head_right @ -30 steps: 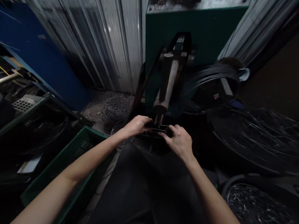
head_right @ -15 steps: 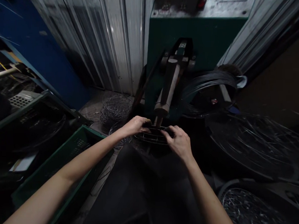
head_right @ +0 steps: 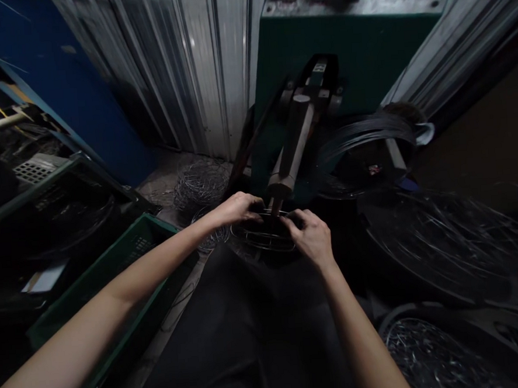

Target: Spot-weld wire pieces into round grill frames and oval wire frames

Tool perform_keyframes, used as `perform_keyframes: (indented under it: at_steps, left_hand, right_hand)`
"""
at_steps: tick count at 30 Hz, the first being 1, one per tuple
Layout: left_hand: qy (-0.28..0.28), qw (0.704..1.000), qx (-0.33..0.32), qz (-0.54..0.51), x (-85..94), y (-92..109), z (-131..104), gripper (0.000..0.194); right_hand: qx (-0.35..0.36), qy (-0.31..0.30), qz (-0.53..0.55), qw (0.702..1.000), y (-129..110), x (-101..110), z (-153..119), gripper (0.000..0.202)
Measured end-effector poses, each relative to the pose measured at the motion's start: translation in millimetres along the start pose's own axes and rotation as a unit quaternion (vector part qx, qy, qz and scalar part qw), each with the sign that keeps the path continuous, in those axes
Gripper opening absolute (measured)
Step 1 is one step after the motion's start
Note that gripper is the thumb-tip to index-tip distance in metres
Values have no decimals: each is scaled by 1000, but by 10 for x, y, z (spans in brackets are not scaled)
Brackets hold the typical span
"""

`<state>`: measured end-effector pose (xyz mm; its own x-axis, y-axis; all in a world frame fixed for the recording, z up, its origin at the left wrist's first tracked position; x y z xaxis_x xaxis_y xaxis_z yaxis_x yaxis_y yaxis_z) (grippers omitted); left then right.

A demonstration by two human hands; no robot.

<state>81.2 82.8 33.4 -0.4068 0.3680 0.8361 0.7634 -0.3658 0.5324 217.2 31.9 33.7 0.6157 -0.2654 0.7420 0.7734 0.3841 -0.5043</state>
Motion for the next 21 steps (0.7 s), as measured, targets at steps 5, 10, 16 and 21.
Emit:
perform_keyframes:
  at_steps: [5,10,16,21]
  left_hand:
    - [25,1000,5,15,72,23,0,38]
    - [35,999,-1,13,67,28,-3,34]
    - [33,999,12,-16,110,-152,-98,35]
    - [132,991,-7,1,298,-41,-268,52]
  right_hand:
    - [24,53,22,998,45,206,-137,28]
    - [-6,68,-41,997,508,366,-456,33]
    - [43,42,-6,998,417,264,-429,31]
    - [81,42,-102,991,10,212,-363,27]
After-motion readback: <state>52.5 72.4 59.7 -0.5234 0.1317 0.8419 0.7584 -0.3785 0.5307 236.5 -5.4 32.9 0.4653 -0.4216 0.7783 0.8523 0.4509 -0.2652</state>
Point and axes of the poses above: each hand's wrist, its own z-axis towards the middle knuckle, its own x-axis out of the back of the hand, y = z × x, the point moved 10 cm from there along z, towards the middle knuckle, and after that the axes turned 15 degrees about x, right-handed, at the moved point
